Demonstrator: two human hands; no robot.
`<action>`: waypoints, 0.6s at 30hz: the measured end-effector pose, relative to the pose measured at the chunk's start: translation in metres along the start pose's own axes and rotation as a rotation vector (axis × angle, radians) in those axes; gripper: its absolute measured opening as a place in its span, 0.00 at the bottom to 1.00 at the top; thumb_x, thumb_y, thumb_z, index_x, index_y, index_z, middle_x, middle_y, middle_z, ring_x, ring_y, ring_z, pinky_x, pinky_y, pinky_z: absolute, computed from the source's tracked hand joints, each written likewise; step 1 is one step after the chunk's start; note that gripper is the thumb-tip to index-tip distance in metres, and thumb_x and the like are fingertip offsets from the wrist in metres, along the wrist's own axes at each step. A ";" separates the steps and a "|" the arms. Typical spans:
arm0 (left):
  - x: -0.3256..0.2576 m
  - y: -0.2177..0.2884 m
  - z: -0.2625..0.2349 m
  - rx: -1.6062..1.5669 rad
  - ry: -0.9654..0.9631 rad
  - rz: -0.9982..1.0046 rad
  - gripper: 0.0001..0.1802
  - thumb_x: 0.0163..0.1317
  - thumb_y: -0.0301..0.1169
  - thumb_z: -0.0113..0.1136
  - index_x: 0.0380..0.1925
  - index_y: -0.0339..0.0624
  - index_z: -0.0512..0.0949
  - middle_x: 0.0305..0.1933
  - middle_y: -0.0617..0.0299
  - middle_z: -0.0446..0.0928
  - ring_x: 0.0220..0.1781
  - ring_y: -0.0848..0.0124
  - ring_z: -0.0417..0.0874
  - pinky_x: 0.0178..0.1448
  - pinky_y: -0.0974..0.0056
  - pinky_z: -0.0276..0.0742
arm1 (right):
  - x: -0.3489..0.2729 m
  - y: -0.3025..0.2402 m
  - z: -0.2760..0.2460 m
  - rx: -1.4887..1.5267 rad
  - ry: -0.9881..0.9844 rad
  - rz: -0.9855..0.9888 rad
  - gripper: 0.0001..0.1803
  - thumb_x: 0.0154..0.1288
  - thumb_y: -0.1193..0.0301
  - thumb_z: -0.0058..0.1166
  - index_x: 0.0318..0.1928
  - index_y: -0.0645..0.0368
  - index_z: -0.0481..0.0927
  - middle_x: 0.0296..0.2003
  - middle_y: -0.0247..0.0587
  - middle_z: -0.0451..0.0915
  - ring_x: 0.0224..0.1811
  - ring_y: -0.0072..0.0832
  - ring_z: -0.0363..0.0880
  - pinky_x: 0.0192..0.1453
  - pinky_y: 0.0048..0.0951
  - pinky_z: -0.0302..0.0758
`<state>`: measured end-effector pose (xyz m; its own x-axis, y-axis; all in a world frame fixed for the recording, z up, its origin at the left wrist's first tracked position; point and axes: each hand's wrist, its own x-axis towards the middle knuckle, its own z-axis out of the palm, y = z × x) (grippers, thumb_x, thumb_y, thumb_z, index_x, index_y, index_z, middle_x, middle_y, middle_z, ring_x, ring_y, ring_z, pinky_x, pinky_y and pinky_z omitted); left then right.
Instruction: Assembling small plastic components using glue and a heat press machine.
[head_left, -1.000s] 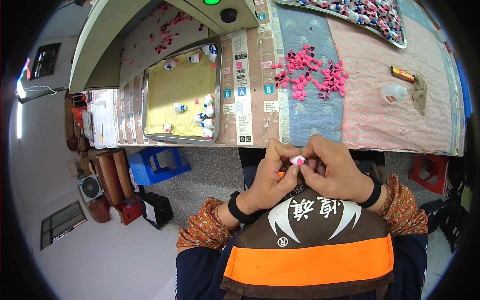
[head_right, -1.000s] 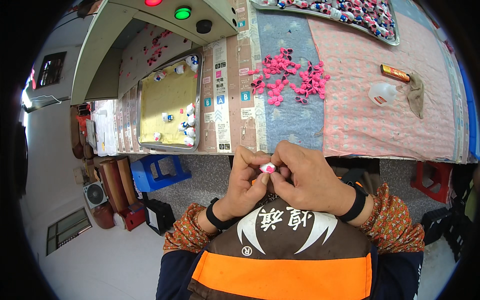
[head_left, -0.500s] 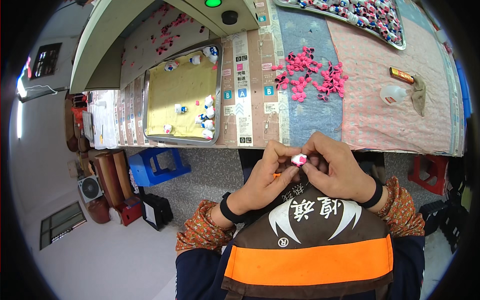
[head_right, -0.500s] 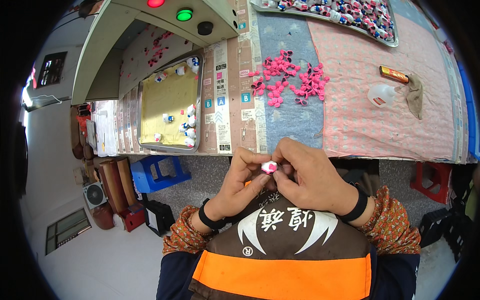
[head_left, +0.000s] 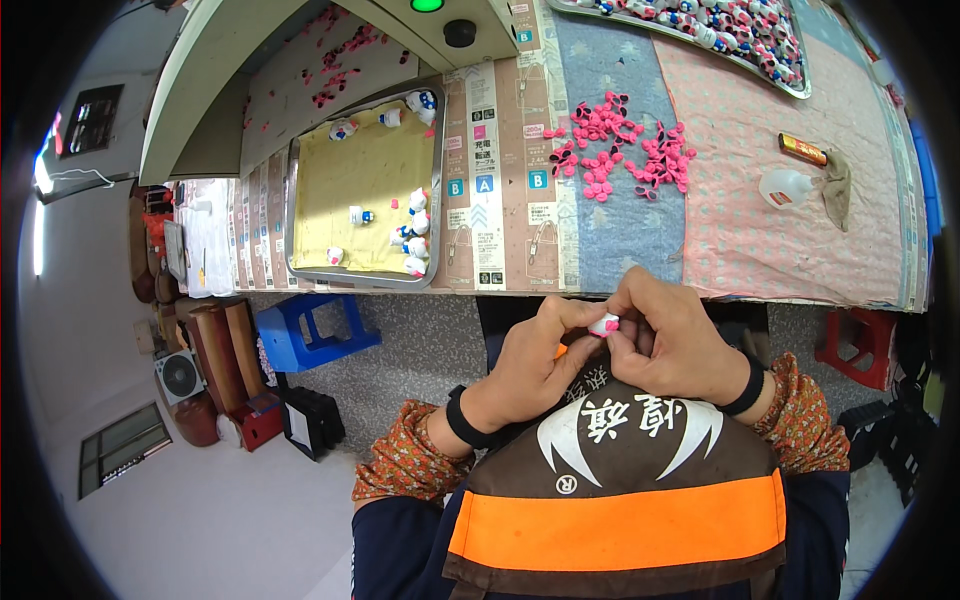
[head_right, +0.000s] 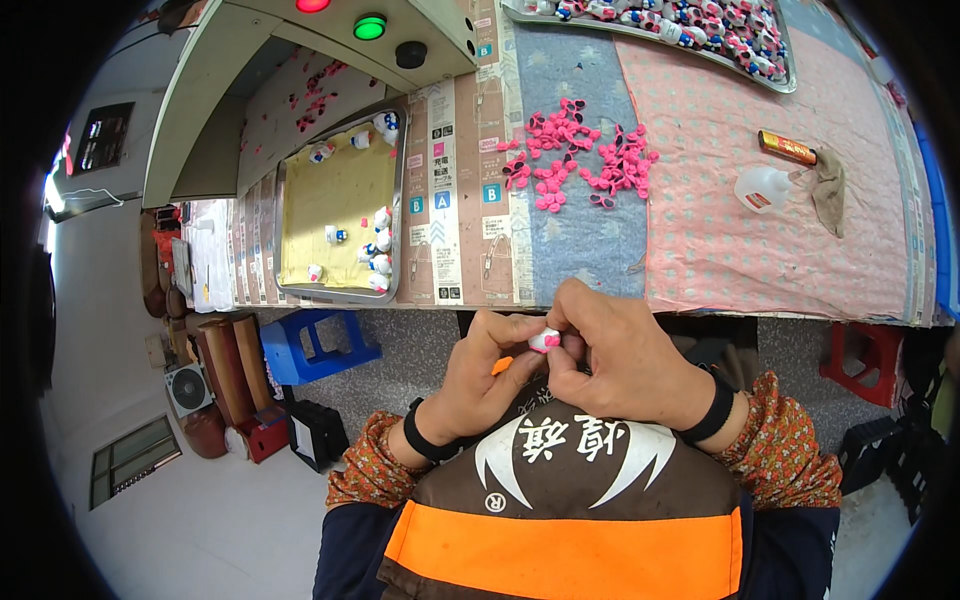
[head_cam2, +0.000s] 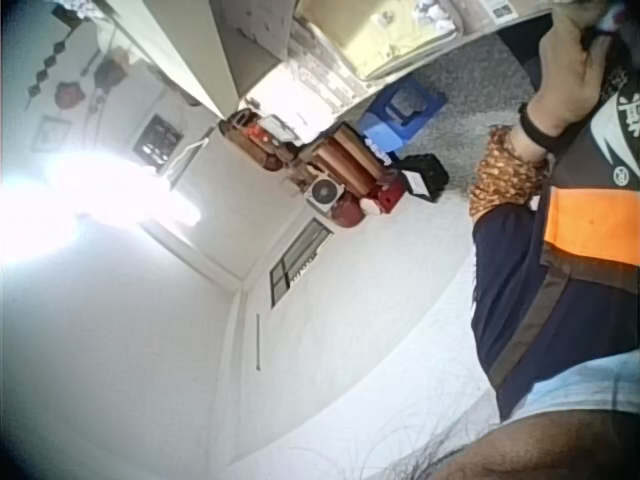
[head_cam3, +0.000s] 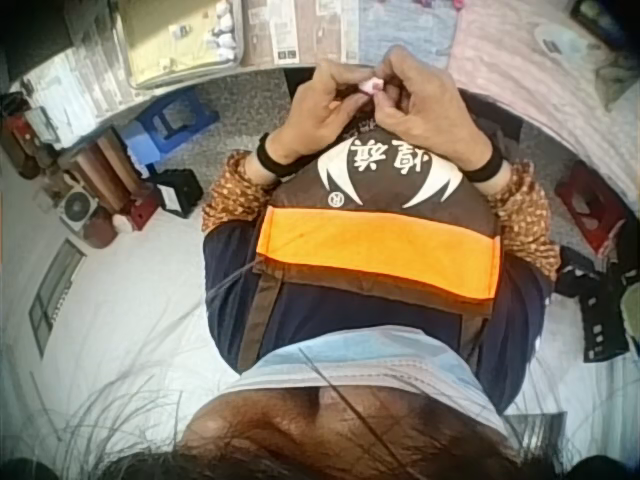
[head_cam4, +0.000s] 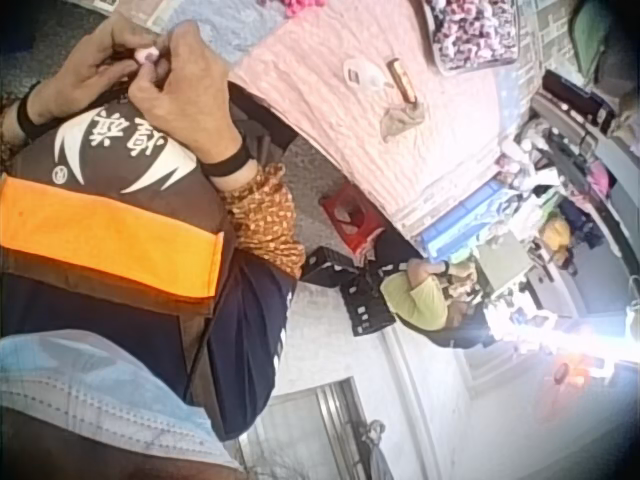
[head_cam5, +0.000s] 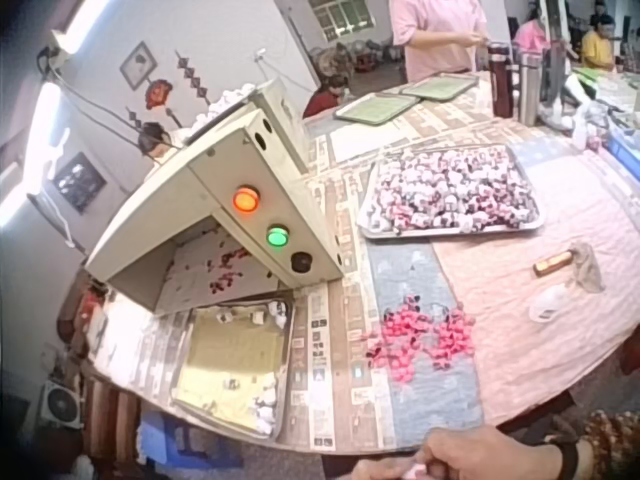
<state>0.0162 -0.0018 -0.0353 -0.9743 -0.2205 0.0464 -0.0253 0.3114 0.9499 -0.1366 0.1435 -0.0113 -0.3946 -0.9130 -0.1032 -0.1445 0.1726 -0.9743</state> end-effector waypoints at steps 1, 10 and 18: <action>0.000 0.000 0.001 0.000 0.000 0.000 0.16 0.66 0.21 0.61 0.53 0.35 0.71 0.48 0.48 0.81 0.49 0.56 0.87 0.49 0.61 0.82 | -0.001 0.000 0.000 -0.007 -0.006 0.008 0.11 0.54 0.79 0.59 0.36 0.62 0.70 0.21 0.40 0.72 0.19 0.28 0.75 0.23 0.29 0.70; -0.002 -0.002 0.005 -0.097 -0.008 -0.030 0.15 0.67 0.20 0.59 0.52 0.35 0.71 0.49 0.48 0.82 0.48 0.54 0.87 0.48 0.61 0.83 | -0.003 0.006 0.003 -0.039 0.047 -0.057 0.12 0.52 0.78 0.59 0.34 0.61 0.69 0.18 0.37 0.71 0.17 0.26 0.75 0.23 0.27 0.70; -0.003 -0.006 0.009 -0.130 0.000 -0.024 0.15 0.67 0.20 0.58 0.53 0.35 0.71 0.49 0.48 0.82 0.47 0.57 0.88 0.47 0.62 0.83 | -0.003 0.005 0.002 -0.027 0.068 -0.075 0.11 0.51 0.79 0.59 0.32 0.61 0.69 0.17 0.36 0.71 0.17 0.25 0.76 0.22 0.27 0.70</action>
<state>0.0168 0.0056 -0.0436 -0.9737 -0.2266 0.0227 -0.0197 0.1832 0.9829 -0.1344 0.1466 -0.0167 -0.4426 -0.8966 -0.0153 -0.2004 0.1155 -0.9729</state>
